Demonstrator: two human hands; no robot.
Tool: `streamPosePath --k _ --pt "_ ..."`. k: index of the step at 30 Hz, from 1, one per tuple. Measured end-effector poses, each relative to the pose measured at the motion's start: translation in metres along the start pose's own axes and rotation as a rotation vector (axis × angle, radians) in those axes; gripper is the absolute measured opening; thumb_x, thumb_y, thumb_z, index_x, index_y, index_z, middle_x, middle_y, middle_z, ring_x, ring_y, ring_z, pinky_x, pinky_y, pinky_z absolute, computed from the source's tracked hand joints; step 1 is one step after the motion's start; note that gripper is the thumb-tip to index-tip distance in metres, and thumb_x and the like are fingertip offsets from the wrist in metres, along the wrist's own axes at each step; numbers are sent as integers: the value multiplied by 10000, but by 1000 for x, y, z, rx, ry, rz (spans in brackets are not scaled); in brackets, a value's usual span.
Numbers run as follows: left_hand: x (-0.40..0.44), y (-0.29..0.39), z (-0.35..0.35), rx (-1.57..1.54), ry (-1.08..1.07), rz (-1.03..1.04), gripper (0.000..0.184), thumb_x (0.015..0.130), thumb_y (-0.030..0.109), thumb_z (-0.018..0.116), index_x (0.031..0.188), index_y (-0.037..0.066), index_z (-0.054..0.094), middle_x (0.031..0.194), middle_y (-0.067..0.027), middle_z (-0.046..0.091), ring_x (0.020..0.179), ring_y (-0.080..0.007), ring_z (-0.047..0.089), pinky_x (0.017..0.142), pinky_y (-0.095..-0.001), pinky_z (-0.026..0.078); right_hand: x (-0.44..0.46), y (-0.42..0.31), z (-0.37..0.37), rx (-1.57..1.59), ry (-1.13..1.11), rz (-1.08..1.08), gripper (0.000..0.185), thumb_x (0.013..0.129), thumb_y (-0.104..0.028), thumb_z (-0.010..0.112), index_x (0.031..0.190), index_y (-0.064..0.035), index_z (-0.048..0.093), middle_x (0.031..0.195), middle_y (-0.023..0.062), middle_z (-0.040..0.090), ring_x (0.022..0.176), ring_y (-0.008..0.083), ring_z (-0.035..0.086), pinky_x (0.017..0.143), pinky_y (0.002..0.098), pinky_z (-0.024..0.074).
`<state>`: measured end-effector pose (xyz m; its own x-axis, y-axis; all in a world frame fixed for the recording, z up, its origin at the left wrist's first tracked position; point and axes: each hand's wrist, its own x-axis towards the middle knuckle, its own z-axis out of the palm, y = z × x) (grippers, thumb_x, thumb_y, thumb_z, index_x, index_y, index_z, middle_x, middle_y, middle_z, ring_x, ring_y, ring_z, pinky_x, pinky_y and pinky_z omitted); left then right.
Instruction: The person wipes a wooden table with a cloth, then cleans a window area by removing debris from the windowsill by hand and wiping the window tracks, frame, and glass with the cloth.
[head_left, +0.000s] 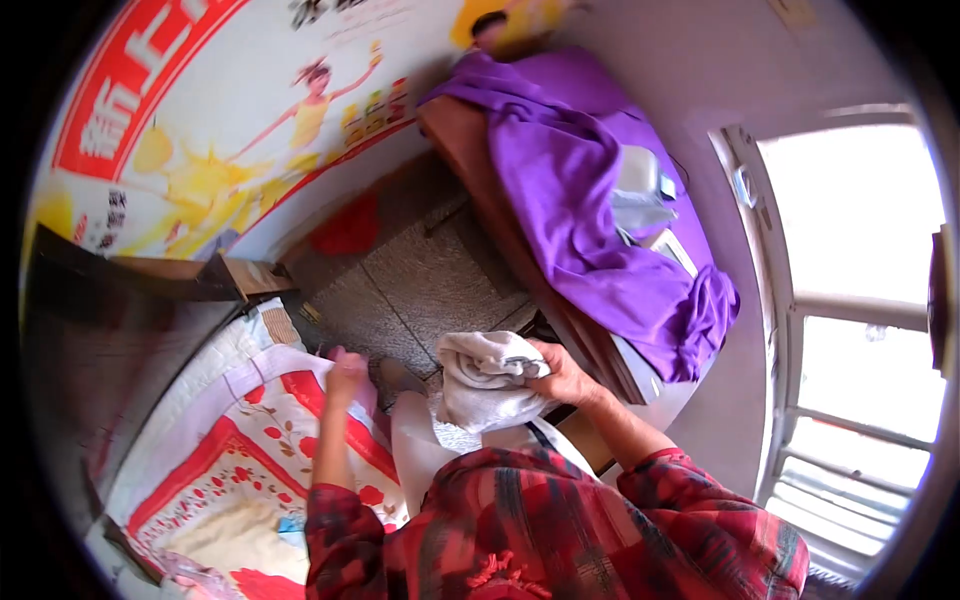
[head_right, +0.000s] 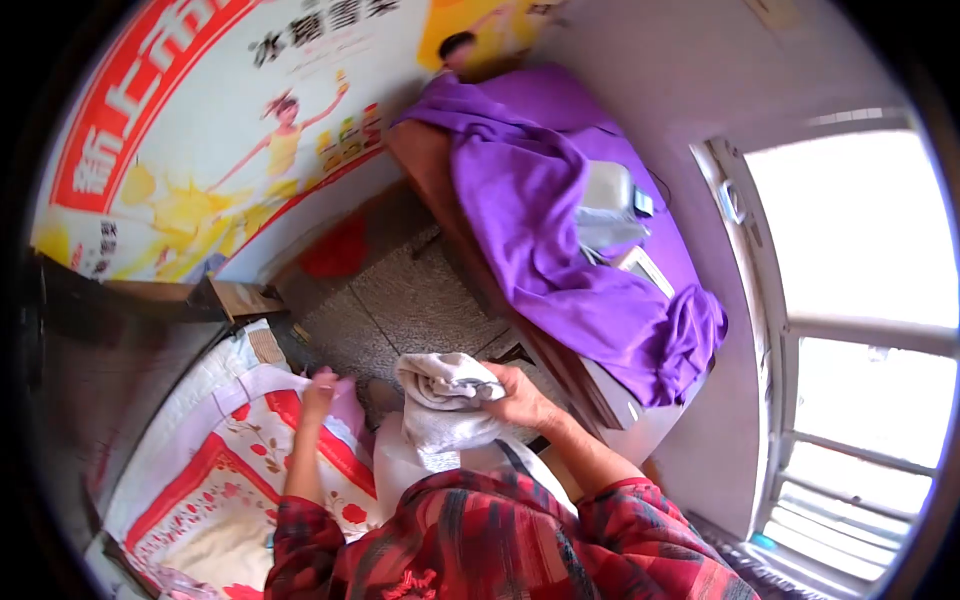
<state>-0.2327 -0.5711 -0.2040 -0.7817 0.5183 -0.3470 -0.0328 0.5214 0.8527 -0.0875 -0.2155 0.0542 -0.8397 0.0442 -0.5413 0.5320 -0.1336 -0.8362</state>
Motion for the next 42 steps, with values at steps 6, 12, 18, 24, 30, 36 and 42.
streamPosePath --k 6,12,18,24,30,36,42 --pt "-6 240 56 235 -458 18 404 788 236 673 1151 70 611 1119 -160 636 1005 -297 627 853 -377 494 -92 -31 -68 319 143 -90 597 671 71 611 1255 -16 524 1131 21 613 1037 115 560 937 280 431" --pt "41 400 58 188 -173 531 267 782 112 657 1040 47 637 885 -148 651 793 -274 648 727 -356 517 -178 -27 -123 219 525 -202 627 583 -12 624 1201 -38 519 1062 35 593 986 141 549 912 279 419" --pt "89 496 66 465 -176 721 352 782 16 620 1132 57 604 1099 -101 634 961 -255 628 827 -331 517 -184 -18 -128 -500 825 -235 711 710 -61 610 1368 -126 346 1062 225 624 987 352 620 882 385 473" --pt "163 501 107 816 -267 1209 606 687 -108 554 1237 148 537 1359 -61 463 1297 -262 390 996 -378 439 -135 -46 -154 -326 963 60 1014 624 -71 619 1493 -117 100 1021 194 626 938 300 625 822 356 490" --pt "209 479 111 856 -443 1299 640 632 -120 577 1215 141 539 1179 -61 536 1217 -275 455 940 -375 474 -106 -45 -180 -180 924 69 670 595 -70 586 1258 -10 518 1033 177 631 904 264 625 814 313 490" --pt "226 471 92 824 -373 1301 262 633 21 635 882 102 636 928 -64 544 1023 -267 521 796 -363 490 -120 -49 -130 -364 1260 248 353 678 -100 590 1014 2 560 899 250 638 846 340 630 727 397 478" --pt "177 497 22 592 -276 1506 188 557 111 664 655 70 510 996 -96 600 1163 -309 490 984 -442 366 -160 18 -14 -400 1468 95 403 679 -3 571 1075 -73 543 907 202 632 886 387 618 746 419 493"
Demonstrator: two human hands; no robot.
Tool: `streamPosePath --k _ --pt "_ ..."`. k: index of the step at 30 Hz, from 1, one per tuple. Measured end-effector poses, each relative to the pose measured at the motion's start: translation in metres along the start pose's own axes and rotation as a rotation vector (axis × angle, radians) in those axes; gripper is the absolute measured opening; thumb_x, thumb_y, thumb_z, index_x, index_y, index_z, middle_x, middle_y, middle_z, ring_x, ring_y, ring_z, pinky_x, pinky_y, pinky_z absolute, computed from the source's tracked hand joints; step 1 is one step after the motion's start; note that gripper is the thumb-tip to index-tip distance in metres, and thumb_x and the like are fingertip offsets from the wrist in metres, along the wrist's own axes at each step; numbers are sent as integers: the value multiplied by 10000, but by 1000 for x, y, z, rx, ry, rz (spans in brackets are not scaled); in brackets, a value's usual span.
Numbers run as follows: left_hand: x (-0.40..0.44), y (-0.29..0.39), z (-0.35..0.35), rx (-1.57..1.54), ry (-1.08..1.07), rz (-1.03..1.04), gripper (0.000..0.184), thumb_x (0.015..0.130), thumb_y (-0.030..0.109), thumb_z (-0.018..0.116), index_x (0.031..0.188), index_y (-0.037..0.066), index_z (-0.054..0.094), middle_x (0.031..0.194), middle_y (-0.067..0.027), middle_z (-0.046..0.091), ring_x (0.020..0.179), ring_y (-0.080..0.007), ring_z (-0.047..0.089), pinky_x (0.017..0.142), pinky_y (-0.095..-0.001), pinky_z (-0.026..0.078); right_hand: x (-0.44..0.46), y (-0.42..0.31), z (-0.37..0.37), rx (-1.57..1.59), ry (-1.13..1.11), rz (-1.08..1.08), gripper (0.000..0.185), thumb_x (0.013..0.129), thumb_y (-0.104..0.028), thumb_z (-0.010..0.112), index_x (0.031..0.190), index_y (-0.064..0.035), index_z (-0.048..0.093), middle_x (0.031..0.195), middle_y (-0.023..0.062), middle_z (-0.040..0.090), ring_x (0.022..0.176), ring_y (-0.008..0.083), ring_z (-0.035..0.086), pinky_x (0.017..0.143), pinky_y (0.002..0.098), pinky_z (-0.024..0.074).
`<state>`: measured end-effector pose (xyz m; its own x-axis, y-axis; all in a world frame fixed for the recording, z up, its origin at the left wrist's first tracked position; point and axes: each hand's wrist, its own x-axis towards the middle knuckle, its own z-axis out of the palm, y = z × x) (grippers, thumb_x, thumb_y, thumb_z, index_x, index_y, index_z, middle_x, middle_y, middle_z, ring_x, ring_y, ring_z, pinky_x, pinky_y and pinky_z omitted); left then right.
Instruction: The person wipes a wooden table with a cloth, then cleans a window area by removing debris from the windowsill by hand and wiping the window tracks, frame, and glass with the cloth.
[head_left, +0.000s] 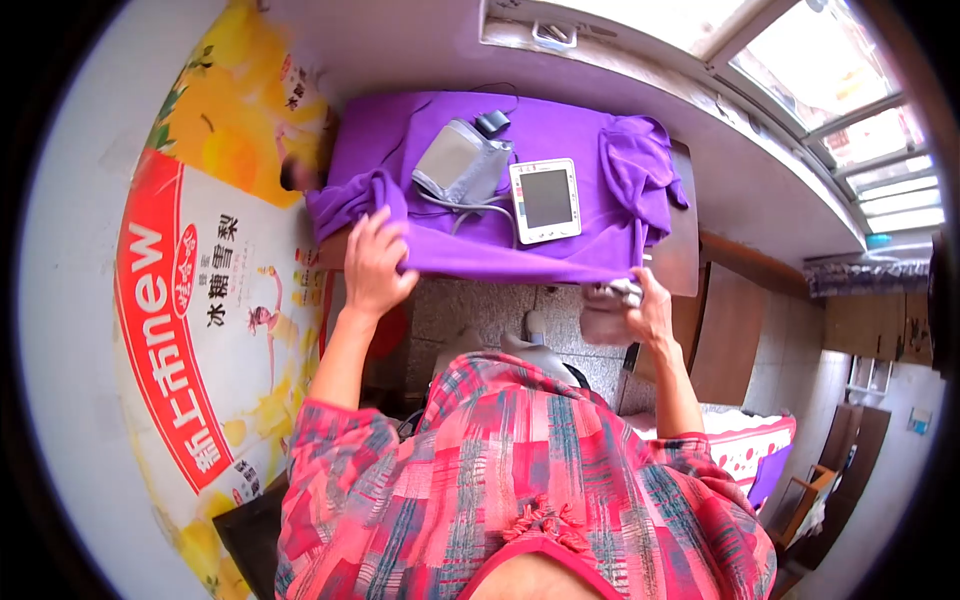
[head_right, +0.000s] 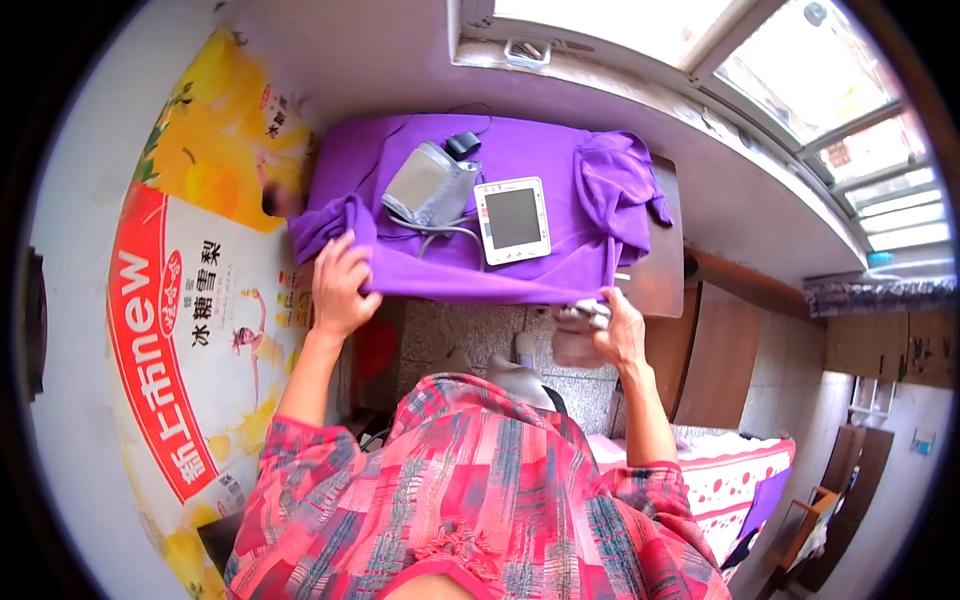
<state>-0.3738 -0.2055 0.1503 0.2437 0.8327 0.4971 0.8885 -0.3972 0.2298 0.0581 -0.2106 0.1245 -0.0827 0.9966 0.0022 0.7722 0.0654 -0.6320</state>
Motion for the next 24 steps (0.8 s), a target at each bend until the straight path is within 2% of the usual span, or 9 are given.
streamPosePath --k 1,2,3,4,6,10,16,18,24 --pt "-16 1 1 -40 -85 26 194 555 133 663 637 78 496 850 -95 605 1006 -295 567 921 -446 398 -11 6 2 -29 -33 21 418 668 -2 568 1078 -79 544 924 190 636 896 380 619 756 417 495" --pt "-31 6 2 -113 -320 -76 193 560 175 657 615 87 494 706 -91 581 794 -286 592 789 -433 443 -23 13 5 -56 -64 47 432 657 -1 566 1081 -85 545 942 179 639 907 373 620 766 416 496" --pt "-46 12 8 -147 -461 -118 203 595 216 655 611 77 508 666 -94 575 701 -292 580 660 -426 449 -28 21 11 -114 -71 103 475 647 25 566 1102 -109 550 969 160 651 945 357 621 806 407 495" --pt "-58 16 14 -171 -708 -174 233 642 285 675 658 79 567 702 -98 611 730 -299 603 635 -436 468 -30 21 15 -191 -84 148 508 646 14 567 1136 -119 536 997 162 645 960 359 614 808 418 492" --pt "-85 17 34 -270 -943 -187 279 683 320 710 764 67 629 811 -115 635 820 -308 619 704 -429 490 -28 21 23 -204 -81 218 554 648 10 563 1182 -133 518 1028 172 638 976 364 607 822 425 487" --pt "-84 28 52 -365 -906 -247 254 755 259 682 917 65 652 938 -116 639 916 -306 612 785 -410 489 -24 28 30 -66 -131 147 722 641 -14 562 1332 -195 460 1103 181 623 1029 367 587 871 427 477" --pt "-31 63 45 -426 -768 -268 251 780 226 668 971 65 652 978 -115 642 945 -307 609 803 -394 488 33 9 -13 105 70 31 674 686 -103 600 1339 -160 444 932 245 643 892 421 616 787 462 487" --pt "-14 83 43 -459 -729 -234 245 781 212 665 974 62 649 970 -112 645 932 -308 613 793 -383 489 72 -7 -33 66 8 106 650 717 -140 595 1345 -115 431 997 269 628 958 420 599 843 456 470" --pt "47 166 69 -625 -735 -85 281 778 195 671 1023 65 630 1042 -110 630 1001 -296 593 849 -378 478 185 7 -44 216 -215 226 803 607 -175 585 1375 -40 395 1198 269 566 1148 371 535 989 383 409"
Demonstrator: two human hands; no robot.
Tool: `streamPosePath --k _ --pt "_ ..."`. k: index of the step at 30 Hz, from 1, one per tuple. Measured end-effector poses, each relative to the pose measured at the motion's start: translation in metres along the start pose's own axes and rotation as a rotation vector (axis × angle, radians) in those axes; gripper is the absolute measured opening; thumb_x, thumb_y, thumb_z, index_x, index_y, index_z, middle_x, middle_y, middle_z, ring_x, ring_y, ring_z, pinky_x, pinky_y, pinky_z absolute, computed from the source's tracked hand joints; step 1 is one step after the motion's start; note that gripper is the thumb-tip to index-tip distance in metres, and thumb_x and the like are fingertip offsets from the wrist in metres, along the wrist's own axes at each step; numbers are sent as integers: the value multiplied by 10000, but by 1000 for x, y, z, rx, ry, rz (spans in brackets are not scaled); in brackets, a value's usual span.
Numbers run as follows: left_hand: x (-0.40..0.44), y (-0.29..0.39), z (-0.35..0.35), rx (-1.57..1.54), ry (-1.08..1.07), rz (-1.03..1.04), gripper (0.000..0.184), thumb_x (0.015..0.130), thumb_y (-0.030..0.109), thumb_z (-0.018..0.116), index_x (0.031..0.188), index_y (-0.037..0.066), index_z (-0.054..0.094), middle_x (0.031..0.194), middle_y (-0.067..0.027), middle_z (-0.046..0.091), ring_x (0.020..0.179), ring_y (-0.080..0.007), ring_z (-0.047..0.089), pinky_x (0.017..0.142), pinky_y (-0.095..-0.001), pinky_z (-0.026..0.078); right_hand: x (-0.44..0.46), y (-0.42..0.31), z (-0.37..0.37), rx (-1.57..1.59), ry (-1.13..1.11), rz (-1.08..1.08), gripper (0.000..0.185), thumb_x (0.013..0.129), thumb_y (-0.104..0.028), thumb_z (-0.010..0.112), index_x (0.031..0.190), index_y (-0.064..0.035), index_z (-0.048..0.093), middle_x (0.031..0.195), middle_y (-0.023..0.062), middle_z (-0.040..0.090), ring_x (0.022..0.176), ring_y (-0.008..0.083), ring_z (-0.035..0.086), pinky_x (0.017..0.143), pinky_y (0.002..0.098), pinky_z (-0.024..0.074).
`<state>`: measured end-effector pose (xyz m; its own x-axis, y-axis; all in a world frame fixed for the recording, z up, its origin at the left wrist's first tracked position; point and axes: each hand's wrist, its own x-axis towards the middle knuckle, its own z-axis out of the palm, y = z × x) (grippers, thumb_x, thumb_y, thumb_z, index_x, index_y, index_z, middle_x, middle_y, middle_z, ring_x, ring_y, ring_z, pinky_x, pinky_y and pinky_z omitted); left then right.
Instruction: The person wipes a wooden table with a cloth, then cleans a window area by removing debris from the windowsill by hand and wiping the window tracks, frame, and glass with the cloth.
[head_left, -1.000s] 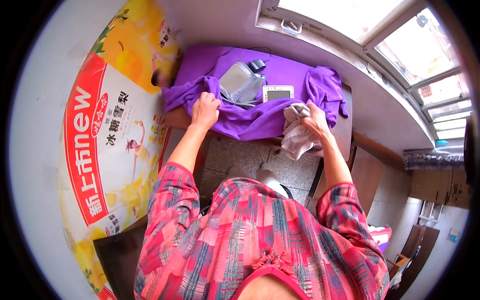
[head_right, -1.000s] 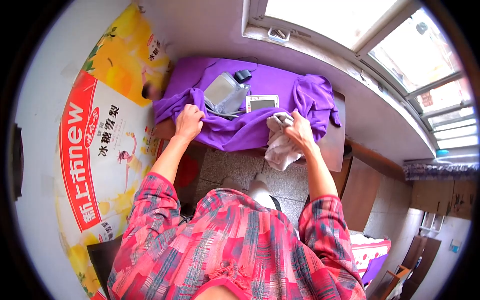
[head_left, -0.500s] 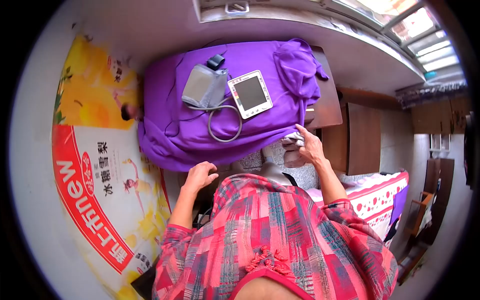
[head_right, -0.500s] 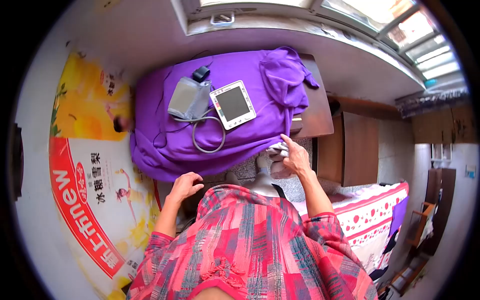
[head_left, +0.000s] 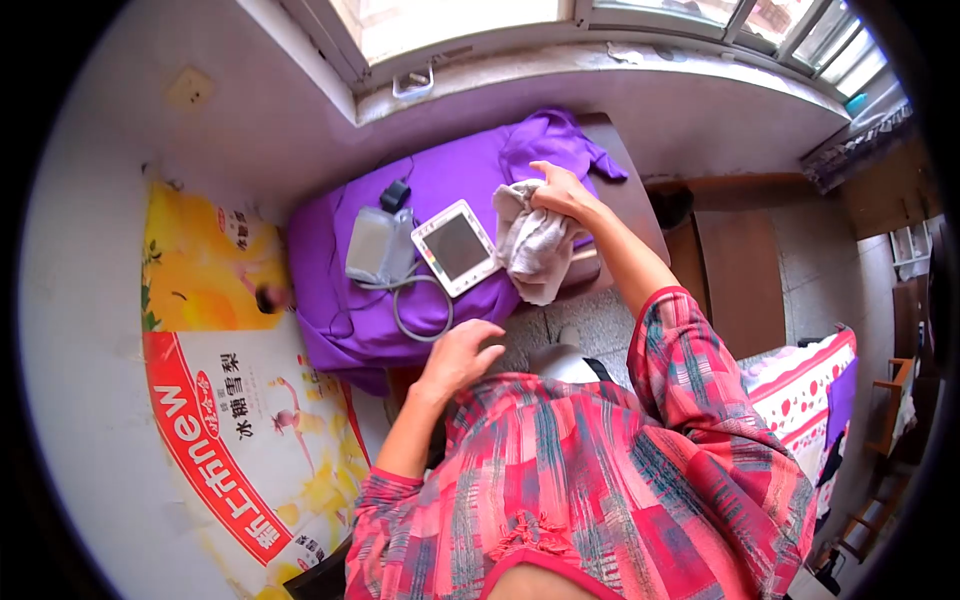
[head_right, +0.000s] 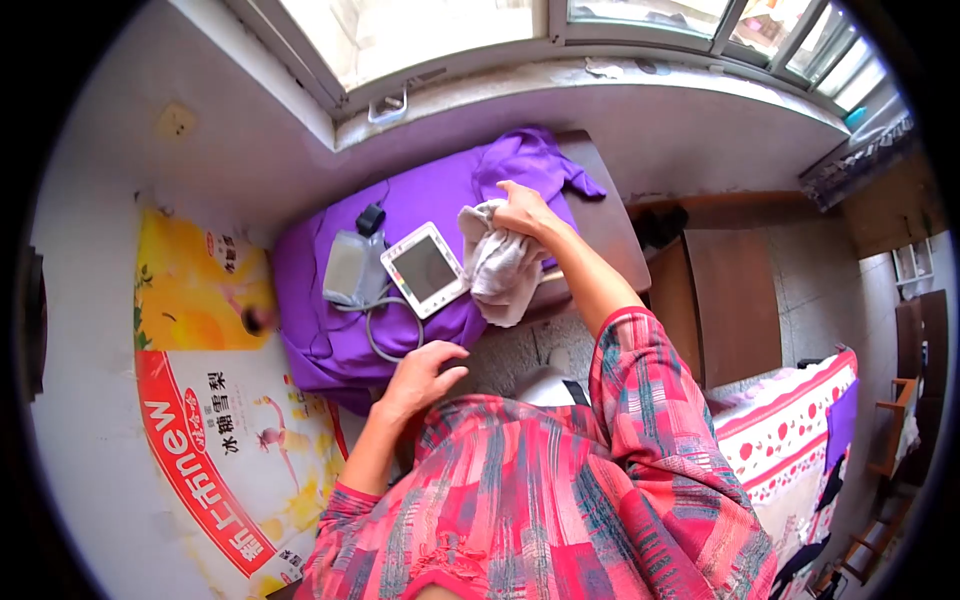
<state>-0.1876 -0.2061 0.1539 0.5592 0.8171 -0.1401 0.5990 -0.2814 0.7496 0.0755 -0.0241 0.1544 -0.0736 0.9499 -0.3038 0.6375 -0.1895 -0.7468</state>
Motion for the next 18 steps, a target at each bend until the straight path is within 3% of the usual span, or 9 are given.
streamPosePath --k 3,6,7,10,11,13,14,16,18 --pt "45 27 24 110 298 20 446 745 143 713 1156 53 564 1214 -158 548 1153 -336 509 981 -389 416 41 2 -19 5 63 -30 832 620 -222 592 1397 -31 364 1262 265 527 1202 360 499 1023 358 385" --pt "89 38 46 136 424 -47 678 747 134 699 1330 1 381 1353 -202 413 1244 -357 418 1036 -399 373 102 37 -8 -59 145 49 852 638 -273 584 1407 -5 332 1284 263 511 1216 367 486 1016 359 390" --pt "101 36 55 170 414 -96 758 754 139 694 1380 -19 295 1393 -223 359 1279 -369 379 1059 -396 347 104 40 -10 -132 34 99 885 650 -298 571 1424 17 279 1311 251 493 1224 370 477 1016 364 389" --pt "125 29 74 8 271 -384 788 760 148 692 1398 -16 259 1416 -231 321 1229 -395 432 1006 -414 404 108 51 -12 -202 -63 68 658 641 -275 576 1220 34 535 1183 269 575 1129 382 547 946 398 438" --pt "128 27 80 20 305 -388 767 751 125 697 1384 -2 283 1376 -220 360 1189 -401 466 959 -429 440 98 50 -18 -206 -78 55 658 641 -275 576 1220 34 535 1183 269 575 1129 382 547 946 398 438" --pt "127 28 86 14 373 -405 744 745 110 698 1373 25 306 1346 -206 382 1144 -389 500 924 -433 456 61 56 -35 -88 60 -118 459 635 -228 585 1026 11 612 1056 258 623 1029 392 586 884 416 456" --pt "127 29 88 12 429 -402 724 740 95 699 1361 51 329 1317 -193 405 1099 -377 534 888 -436 471 37 64 -48 131 135 -159 367 633 -185 604 955 -10 592 951 227 632 913 368 604 824 401 462" --pt "126 31 88 -35 460 -411 667 725 74 704 1308 96 383 1198 -158 495 974 -356 589 801 -445 491 1 98 -79 497 167 -249 367 637 -106 629 993 -26 596 874 103 625 806 203 575 751 319 461" --pt "122 15 103 22 420 -342 612 726 51 680 1269 121 405 1072 -129 572 880 -344 611 747 -440 495 -41 129 -121 737 186 -110 483 593 -6 600 1075 -2 611 918 53 630 802 151 592 741 275 482"
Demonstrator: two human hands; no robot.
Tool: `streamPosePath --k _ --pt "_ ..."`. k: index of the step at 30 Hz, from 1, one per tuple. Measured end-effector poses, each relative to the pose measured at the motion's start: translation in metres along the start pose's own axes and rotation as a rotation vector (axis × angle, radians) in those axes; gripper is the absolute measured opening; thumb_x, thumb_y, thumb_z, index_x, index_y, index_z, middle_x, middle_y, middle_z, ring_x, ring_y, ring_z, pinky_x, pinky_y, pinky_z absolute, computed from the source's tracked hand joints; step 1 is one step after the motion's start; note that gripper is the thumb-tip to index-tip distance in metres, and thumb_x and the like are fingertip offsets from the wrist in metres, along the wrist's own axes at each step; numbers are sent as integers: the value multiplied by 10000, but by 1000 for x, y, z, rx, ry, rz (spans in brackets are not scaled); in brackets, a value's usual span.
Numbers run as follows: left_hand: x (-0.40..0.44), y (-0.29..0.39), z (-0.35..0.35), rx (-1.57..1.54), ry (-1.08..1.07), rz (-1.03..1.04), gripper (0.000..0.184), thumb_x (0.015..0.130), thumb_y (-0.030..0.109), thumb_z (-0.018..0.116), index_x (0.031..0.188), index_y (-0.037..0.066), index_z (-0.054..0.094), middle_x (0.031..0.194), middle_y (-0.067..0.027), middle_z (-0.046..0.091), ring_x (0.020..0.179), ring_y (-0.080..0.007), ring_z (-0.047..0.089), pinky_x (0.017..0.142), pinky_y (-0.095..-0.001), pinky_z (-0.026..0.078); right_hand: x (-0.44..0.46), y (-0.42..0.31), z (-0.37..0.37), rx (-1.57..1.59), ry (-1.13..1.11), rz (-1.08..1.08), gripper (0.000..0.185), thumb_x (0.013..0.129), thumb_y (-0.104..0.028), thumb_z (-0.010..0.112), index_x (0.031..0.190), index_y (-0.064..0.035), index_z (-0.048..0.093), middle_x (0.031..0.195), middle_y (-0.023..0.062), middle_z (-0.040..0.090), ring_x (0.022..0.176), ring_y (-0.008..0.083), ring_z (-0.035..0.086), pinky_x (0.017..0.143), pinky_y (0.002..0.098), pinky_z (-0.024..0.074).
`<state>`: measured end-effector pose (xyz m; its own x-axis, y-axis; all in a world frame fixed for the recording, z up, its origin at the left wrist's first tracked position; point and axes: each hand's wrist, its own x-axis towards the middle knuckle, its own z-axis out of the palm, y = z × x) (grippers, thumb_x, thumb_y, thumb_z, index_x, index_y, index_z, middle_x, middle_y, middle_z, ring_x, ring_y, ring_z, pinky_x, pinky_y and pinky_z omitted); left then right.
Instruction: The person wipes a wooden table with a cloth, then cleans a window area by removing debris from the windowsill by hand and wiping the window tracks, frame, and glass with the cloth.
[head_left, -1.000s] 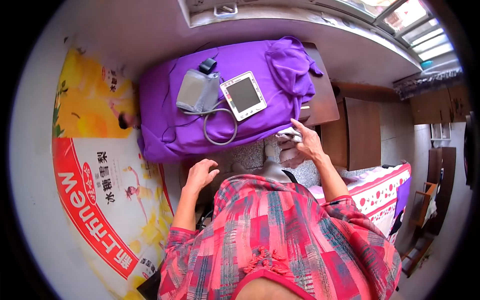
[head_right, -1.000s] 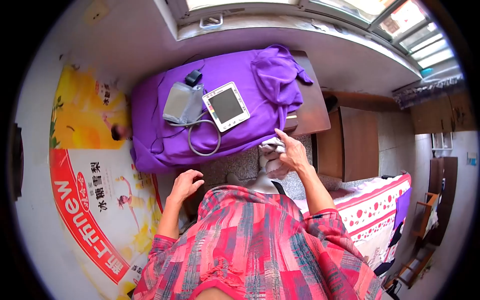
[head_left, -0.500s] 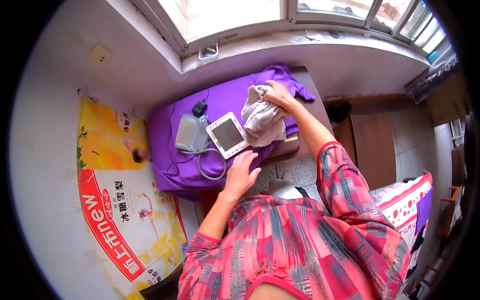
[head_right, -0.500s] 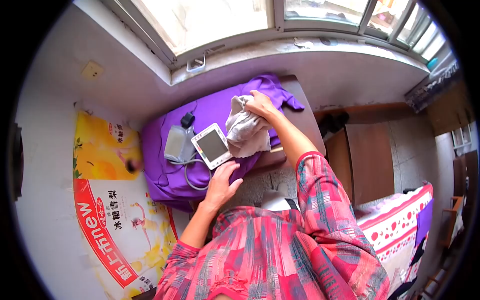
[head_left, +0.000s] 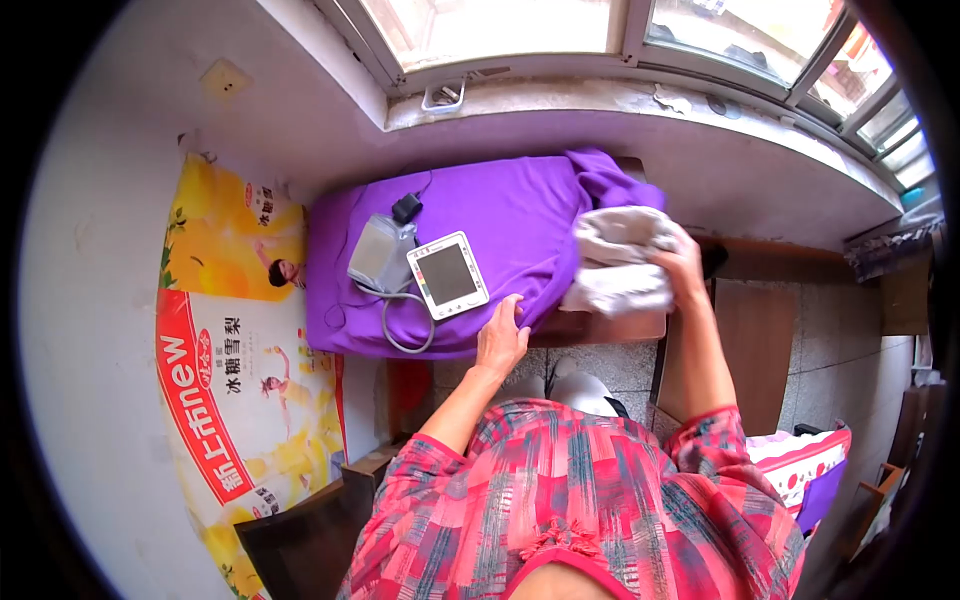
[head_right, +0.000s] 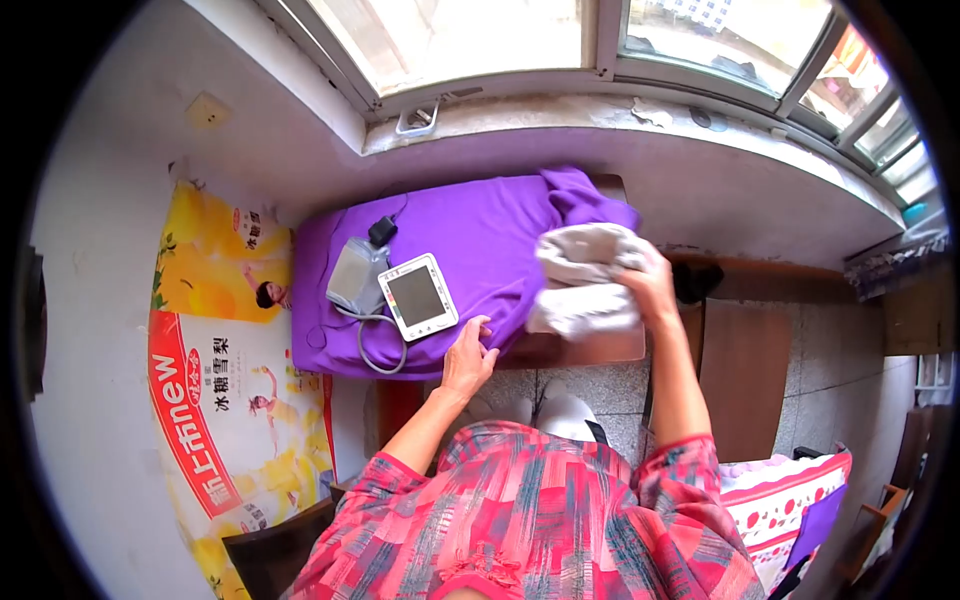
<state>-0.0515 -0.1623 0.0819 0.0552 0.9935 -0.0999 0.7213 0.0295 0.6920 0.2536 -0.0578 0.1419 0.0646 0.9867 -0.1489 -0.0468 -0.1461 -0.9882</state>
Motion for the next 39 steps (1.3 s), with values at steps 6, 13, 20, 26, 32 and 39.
streamPosePath --k 6,13,20,26,32,39 --pt "-15 23 -12 23 -513 394 272 642 44 523 854 119 676 812 -102 628 849 -310 610 699 -423 487 -79 31 -131 453 121 297 382 730 -69 521 1086 66 551 943 164 651 804 256 669 722 373 569" --pt "-17 6 12 286 -860 398 305 659 49 565 930 94 697 908 -93 628 936 -287 594 799 -396 485 -79 104 -108 335 412 383 349 722 -14 534 1067 30 552 890 133 628 747 236 642 666 357 540" --pt "20 28 12 -33 -556 476 274 741 50 608 1010 70 656 1024 -109 629 984 -305 597 862 -367 490 -93 83 -92 312 477 214 365 686 -17 534 1048 23 566 890 114 626 739 229 636 671 358 545" --pt "39 49 37 -108 -273 523 490 729 66 678 1201 87 546 1179 -134 557 964 -333 598 862 -380 493 -121 43 -69 102 154 389 567 634 -24 569 1199 21 550 1058 103 630 943 190 619 832 300 501" --pt "48 65 51 20 -400 512 508 740 97 689 1223 88 532 1167 -120 566 891 -284 614 807 -377 501 -129 63 -53 -327 62 373 582 615 -54 611 1194 -21 555 1066 73 622 956 161 583 872 276 453" --pt "103 134 79 -51 -331 542 281 776 104 646 1057 94 634 991 -109 640 920 -314 610 783 -405 498 -104 76 -100 -273 -28 364 681 589 -88 616 1261 -48 518 1096 129 623 1013 222 591 911 298 437"
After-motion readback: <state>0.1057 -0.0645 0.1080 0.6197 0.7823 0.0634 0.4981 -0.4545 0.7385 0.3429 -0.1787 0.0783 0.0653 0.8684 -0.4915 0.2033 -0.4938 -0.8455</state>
